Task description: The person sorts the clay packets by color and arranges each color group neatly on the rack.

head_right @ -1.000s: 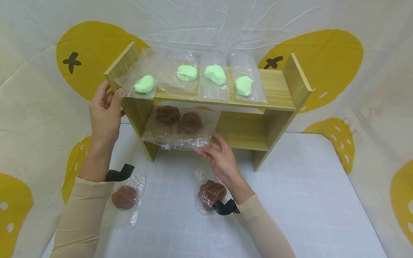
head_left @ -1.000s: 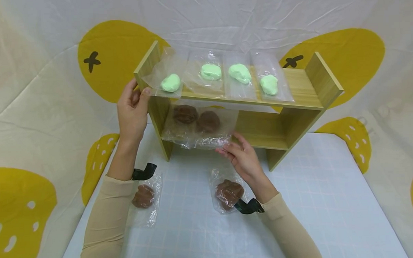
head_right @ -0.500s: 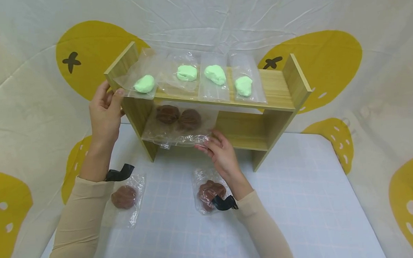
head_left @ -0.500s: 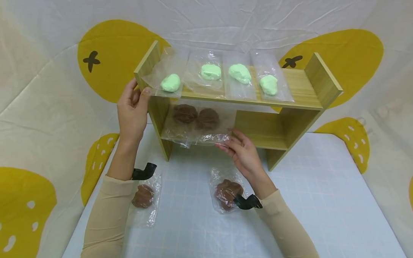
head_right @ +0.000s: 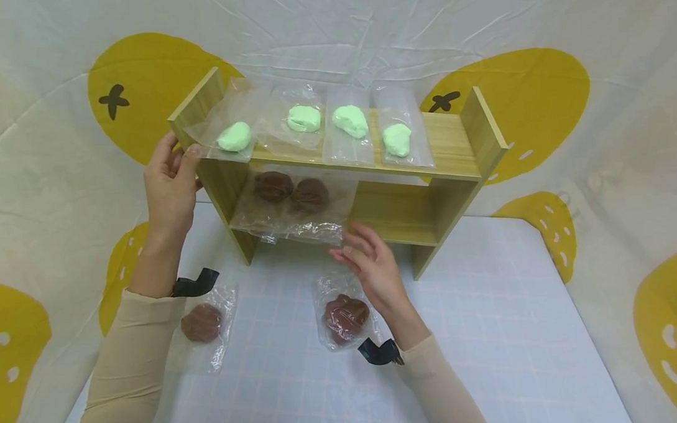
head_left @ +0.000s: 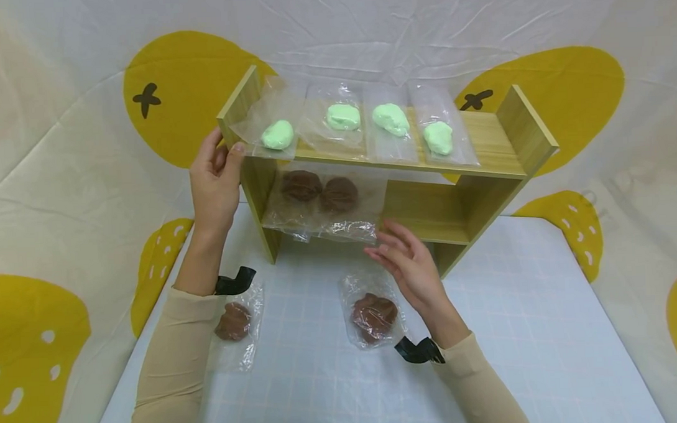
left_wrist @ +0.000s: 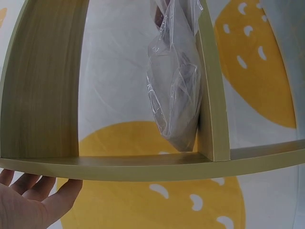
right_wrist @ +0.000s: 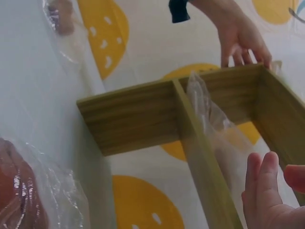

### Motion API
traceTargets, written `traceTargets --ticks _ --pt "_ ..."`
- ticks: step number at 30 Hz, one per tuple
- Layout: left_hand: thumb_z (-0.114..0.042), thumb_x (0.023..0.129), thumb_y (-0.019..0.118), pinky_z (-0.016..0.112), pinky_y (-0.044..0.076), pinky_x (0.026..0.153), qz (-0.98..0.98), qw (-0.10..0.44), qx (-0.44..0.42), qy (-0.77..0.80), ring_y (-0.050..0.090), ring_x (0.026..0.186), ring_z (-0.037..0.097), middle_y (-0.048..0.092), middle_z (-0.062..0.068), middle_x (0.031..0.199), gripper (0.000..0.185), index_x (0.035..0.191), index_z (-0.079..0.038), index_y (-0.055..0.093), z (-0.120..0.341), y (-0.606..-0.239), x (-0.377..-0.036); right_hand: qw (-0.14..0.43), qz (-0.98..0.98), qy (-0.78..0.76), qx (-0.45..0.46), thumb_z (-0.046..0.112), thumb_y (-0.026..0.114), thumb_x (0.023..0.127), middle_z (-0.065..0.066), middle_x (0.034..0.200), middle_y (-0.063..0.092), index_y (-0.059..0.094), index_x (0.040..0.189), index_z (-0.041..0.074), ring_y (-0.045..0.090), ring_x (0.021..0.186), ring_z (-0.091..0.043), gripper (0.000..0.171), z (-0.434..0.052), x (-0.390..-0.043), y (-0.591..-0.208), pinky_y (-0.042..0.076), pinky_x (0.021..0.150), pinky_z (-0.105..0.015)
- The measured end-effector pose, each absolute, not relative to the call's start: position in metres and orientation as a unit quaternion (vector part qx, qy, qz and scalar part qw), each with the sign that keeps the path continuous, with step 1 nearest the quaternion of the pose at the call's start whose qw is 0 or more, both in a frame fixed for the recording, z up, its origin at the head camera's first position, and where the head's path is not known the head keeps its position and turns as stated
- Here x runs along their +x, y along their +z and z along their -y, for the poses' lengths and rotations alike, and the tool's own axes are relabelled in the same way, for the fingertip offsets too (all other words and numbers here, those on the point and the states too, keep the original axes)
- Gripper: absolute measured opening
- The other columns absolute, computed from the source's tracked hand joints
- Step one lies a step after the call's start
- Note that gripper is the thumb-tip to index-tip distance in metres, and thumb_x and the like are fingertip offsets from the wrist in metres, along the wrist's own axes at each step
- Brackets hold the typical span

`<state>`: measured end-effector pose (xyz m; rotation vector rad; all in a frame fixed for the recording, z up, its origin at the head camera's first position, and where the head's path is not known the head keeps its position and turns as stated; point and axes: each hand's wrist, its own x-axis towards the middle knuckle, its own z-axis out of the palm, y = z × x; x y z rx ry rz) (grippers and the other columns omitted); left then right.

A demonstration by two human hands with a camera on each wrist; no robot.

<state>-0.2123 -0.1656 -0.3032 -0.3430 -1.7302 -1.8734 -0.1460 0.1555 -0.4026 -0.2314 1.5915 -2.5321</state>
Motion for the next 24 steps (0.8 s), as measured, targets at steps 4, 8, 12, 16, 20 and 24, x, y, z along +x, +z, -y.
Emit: traceTargets --ticks 4,8,12,16,20,24 --pt "-0.011 0.099 0.063 0.038 0.047 0.102 0.643 0.278 -0.125 -0.703 0.058 0.122 0.026 0.061 0.014 0.133 0.042 0.140 -0.009 0.058 0.166 -0.303 -0.212 0.071 -0.540 -0.834 -0.085 -0.010 0.052 0.099 -0.029 0.139 0.045 0.037 0.146 -0.008 0.065 0.110 -0.033 0.050 -0.158 -0.141 -0.407 0.046 0.102 -0.042" --pt "-0.012 0.099 0.063 0.038 0.047 0.102 0.642 0.279 -0.124 -0.703 0.058 0.121 0.026 0.061 0.015 0.132 0.041 0.140 -0.009 0.058 0.165 -0.303 -0.212 0.076 -0.539 -0.835 -0.083 -0.009 0.053 0.099 -0.028 0.135 0.049 0.040 0.142 -0.011 0.064 0.112 -0.034 0.046 -0.157 -0.140 -0.411 0.046 0.102 -0.041" --pt "-0.011 0.099 0.062 0.038 0.047 0.102 0.642 0.278 -0.125 -0.703 0.057 0.123 0.026 0.061 0.014 0.133 0.041 0.140 -0.009 0.058 0.164 -0.302 -0.212 0.069 -0.529 -0.843 -0.072 -0.009 0.054 0.098 -0.023 0.126 0.057 0.042 0.139 -0.013 0.066 0.109 -0.031 0.043 -0.154 -0.143 -0.412 0.046 0.103 -0.040" --pt "-0.011 0.100 0.062 0.038 0.047 0.102 0.643 0.279 -0.128 -0.702 0.057 0.123 0.025 0.061 0.014 0.133 0.041 0.140 -0.008 0.058 0.164 -0.302 -0.212 0.048 -0.513 -0.855 -0.054 -0.011 0.053 0.098 -0.017 0.114 0.063 0.044 0.135 -0.017 0.068 0.104 -0.027 0.039 -0.150 -0.148 -0.411 0.046 0.102 -0.038" --pt "-0.011 0.099 0.062 0.037 0.047 0.102 0.641 0.279 -0.128 -0.703 0.058 0.122 0.026 0.061 0.014 0.133 0.041 0.140 -0.008 0.058 0.164 -0.302 -0.212 0.032 -0.499 -0.865 -0.038 -0.012 0.051 0.098 -0.015 0.111 0.064 0.045 0.134 -0.018 0.069 0.101 -0.025 0.036 -0.148 -0.152 -0.409 0.047 0.101 -0.035" --pt "-0.011 0.099 0.062 0.037 0.047 0.102 0.643 0.281 -0.127 -0.700 0.058 0.122 0.025 0.062 0.014 0.132 0.041 0.140 -0.008 0.058 0.165 -0.302 -0.212 0.027 -0.490 -0.870 -0.038 -0.013 0.050 0.098 -0.016 0.112 0.063 0.045 0.133 -0.019 0.069 0.101 -0.025 0.036 -0.149 -0.155 -0.410 0.047 0.101 -0.035"
